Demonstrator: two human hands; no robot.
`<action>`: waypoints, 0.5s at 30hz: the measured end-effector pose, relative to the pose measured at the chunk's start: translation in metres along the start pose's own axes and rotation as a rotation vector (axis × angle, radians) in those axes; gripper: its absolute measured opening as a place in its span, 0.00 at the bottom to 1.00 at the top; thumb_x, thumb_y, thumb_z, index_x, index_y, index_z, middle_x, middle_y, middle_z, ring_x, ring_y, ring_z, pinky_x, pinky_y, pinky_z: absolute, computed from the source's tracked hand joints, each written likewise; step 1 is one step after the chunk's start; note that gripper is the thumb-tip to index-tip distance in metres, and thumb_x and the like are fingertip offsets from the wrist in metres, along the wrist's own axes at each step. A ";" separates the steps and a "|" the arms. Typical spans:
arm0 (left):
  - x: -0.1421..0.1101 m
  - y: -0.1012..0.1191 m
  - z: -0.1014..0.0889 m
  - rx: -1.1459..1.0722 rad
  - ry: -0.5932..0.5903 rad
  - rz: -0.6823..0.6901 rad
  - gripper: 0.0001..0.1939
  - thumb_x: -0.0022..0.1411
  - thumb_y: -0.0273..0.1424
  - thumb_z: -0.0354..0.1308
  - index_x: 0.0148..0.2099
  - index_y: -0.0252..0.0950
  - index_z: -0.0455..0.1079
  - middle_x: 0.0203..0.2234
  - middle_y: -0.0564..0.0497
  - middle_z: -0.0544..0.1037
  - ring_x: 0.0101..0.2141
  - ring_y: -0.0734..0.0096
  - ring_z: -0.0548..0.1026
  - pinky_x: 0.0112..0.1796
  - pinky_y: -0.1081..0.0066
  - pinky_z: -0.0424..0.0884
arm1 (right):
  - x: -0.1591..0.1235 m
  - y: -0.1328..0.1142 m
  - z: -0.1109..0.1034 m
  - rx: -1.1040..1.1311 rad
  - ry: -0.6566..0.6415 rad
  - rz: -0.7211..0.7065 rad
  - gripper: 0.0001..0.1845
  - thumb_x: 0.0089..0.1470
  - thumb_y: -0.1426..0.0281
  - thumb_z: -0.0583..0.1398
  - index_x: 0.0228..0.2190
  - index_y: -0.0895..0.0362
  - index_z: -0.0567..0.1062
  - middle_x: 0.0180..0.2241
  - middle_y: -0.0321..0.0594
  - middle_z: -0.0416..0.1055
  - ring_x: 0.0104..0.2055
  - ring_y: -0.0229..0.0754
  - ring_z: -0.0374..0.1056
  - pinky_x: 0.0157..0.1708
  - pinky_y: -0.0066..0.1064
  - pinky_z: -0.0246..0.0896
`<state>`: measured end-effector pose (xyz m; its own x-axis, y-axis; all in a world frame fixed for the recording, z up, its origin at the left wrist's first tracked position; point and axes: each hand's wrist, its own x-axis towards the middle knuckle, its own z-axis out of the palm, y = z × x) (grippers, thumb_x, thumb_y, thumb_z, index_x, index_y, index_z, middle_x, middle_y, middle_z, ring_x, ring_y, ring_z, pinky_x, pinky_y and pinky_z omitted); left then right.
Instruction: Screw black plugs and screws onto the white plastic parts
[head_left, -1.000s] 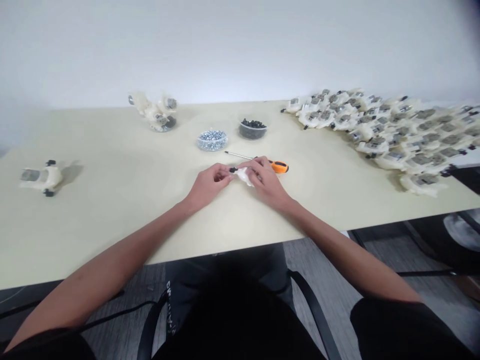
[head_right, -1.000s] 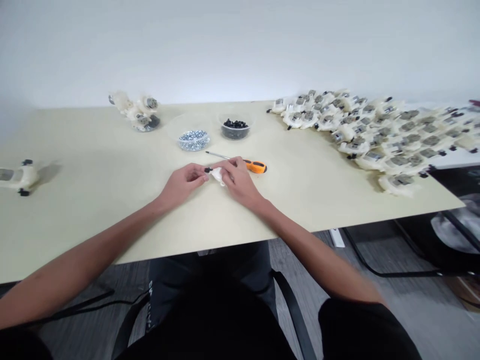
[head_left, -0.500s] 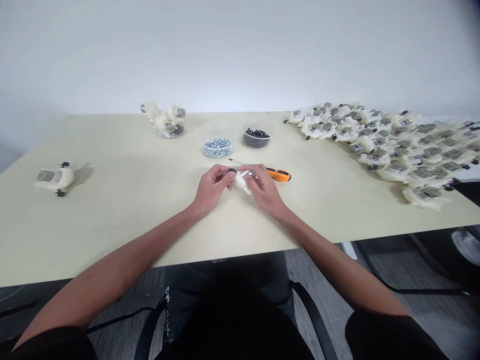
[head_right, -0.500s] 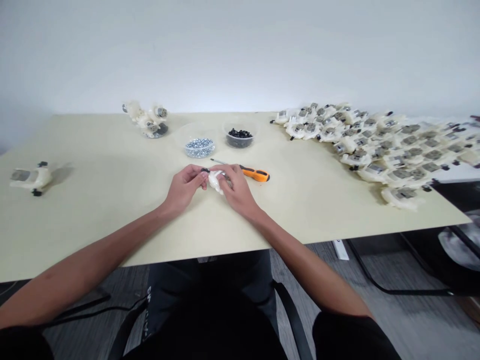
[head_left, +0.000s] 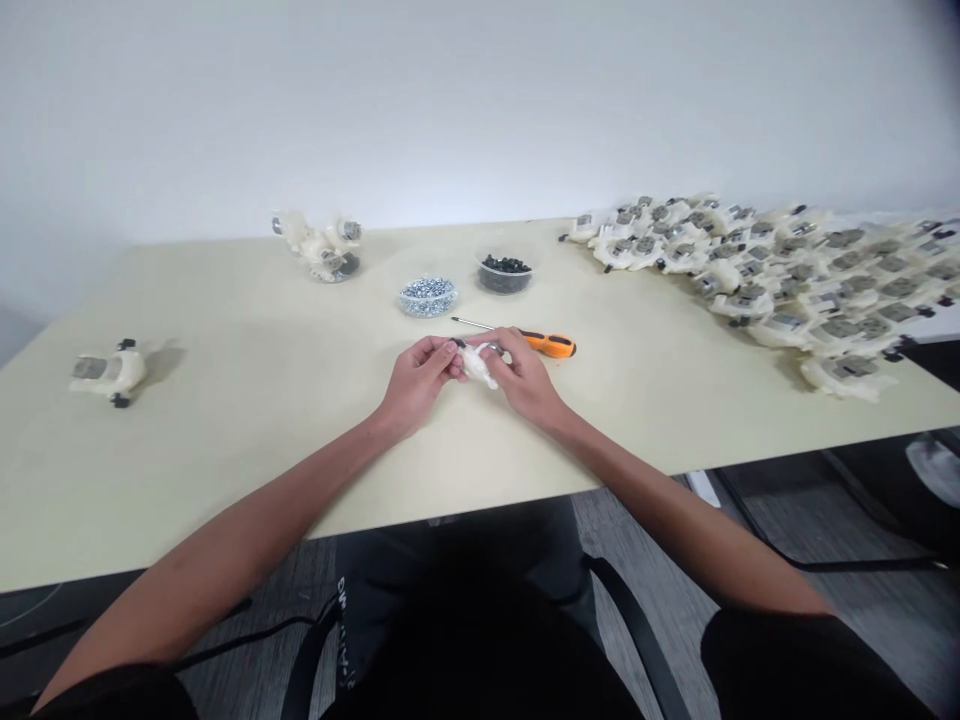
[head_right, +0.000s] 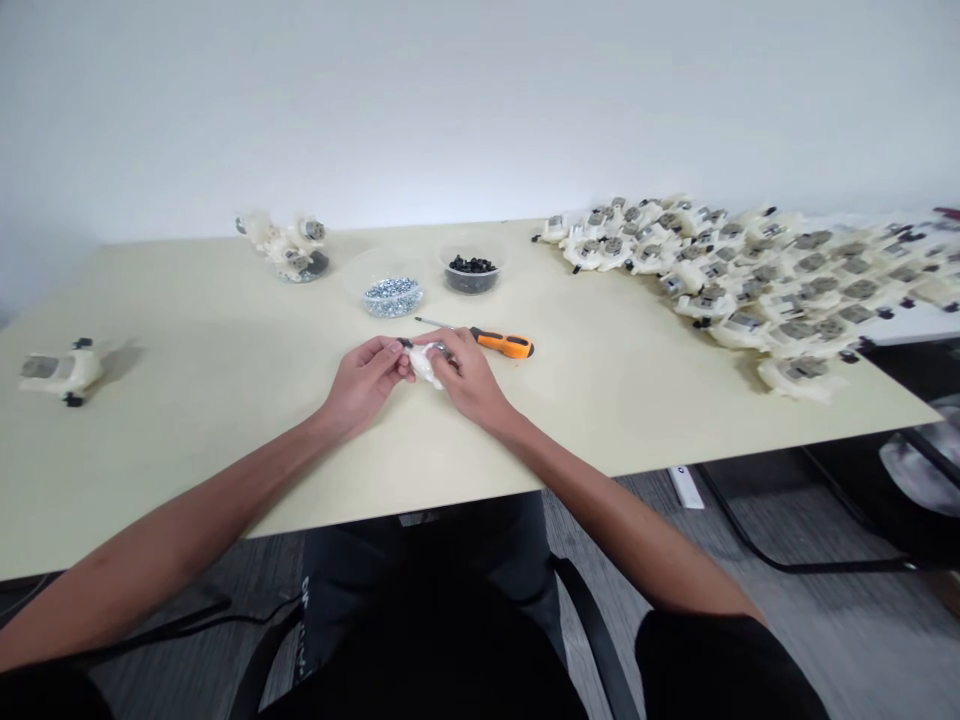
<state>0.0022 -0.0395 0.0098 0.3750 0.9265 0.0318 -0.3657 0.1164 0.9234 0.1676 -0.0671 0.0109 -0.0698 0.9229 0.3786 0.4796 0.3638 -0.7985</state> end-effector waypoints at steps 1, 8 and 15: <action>0.000 0.000 0.000 0.002 -0.004 0.008 0.09 0.59 0.34 0.60 0.32 0.33 0.69 0.24 0.54 0.69 0.27 0.78 0.70 0.35 0.70 0.69 | 0.000 0.001 0.000 0.004 -0.003 -0.001 0.13 0.62 0.68 0.51 0.44 0.50 0.73 0.37 0.40 0.65 0.41 0.41 0.64 0.36 0.33 0.62; -0.001 0.000 0.001 0.025 0.010 0.028 0.10 0.59 0.33 0.59 0.29 0.33 0.67 0.24 0.54 0.69 0.27 0.78 0.70 0.35 0.70 0.69 | 0.001 0.003 0.001 0.047 -0.019 -0.021 0.12 0.62 0.67 0.52 0.43 0.50 0.73 0.38 0.40 0.66 0.42 0.41 0.63 0.36 0.33 0.61; 0.000 -0.003 -0.001 -0.008 0.003 0.023 0.09 0.60 0.32 0.59 0.30 0.33 0.67 0.23 0.54 0.69 0.27 0.77 0.70 0.35 0.70 0.68 | 0.000 0.004 0.003 0.077 -0.025 -0.020 0.12 0.61 0.68 0.53 0.43 0.51 0.74 0.39 0.40 0.65 0.42 0.42 0.63 0.39 0.33 0.61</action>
<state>0.0022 -0.0396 0.0070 0.3638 0.9300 0.0519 -0.3813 0.0979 0.9193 0.1672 -0.0650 0.0068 -0.1007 0.9180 0.3837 0.4097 0.3897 -0.8248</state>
